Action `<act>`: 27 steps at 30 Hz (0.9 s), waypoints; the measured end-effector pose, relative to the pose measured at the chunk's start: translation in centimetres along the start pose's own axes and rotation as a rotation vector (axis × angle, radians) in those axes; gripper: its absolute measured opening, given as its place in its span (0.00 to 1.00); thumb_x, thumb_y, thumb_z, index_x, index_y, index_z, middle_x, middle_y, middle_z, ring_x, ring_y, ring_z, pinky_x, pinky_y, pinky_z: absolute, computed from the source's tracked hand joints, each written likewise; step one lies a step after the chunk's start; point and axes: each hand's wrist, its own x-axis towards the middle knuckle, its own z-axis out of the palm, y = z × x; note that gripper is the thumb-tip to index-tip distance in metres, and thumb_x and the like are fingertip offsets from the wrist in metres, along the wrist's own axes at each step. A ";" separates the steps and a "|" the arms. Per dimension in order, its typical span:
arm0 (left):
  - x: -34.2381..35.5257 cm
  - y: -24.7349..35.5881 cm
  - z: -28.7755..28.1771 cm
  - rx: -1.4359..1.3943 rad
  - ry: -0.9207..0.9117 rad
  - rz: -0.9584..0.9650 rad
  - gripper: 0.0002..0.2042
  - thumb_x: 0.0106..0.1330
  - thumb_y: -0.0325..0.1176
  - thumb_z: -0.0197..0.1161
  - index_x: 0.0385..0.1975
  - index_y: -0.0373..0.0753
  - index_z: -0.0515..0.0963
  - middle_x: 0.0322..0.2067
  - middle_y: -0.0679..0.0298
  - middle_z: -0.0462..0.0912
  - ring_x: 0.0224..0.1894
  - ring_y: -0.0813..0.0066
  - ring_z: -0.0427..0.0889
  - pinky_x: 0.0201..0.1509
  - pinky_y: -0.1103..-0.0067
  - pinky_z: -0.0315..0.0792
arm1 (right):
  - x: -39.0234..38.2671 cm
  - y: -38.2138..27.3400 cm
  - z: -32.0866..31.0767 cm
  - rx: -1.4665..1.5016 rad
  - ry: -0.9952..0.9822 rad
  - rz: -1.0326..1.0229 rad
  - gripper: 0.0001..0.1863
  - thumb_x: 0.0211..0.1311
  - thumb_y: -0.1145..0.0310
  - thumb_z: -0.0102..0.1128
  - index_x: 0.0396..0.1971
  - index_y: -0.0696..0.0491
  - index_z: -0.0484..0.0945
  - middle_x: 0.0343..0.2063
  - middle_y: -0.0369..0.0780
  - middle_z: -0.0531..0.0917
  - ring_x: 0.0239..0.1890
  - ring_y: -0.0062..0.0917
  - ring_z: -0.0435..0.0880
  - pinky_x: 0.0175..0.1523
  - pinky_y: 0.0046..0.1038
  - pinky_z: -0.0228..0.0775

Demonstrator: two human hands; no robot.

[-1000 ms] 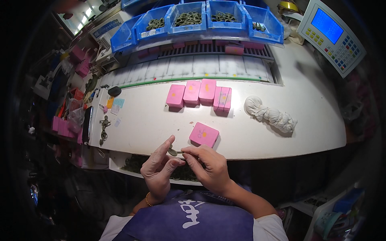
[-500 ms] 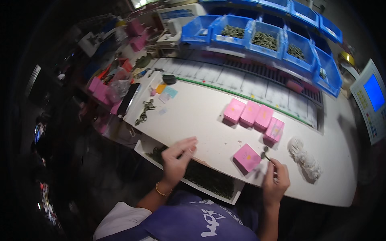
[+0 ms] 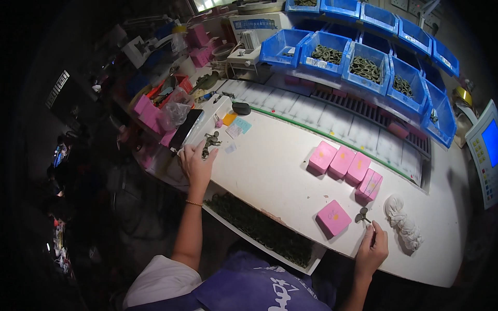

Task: The recorder uses pink silicone molds and a pressing machine to assemble or cast small metal jewelry components.

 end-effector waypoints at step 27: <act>-0.2 14.7 -5.8 -1.756 -0.977 -0.300 0.29 0.70 0.32 0.63 0.65 0.32 0.58 0.26 0.64 0.77 0.29 0.77 0.77 0.35 0.82 0.72 | 1.8 -8.0 -1.5 0.231 -0.032 -0.369 0.17 0.59 0.80 0.65 0.50 0.59 0.80 0.31 0.42 0.82 0.31 0.31 0.78 0.37 0.29 0.70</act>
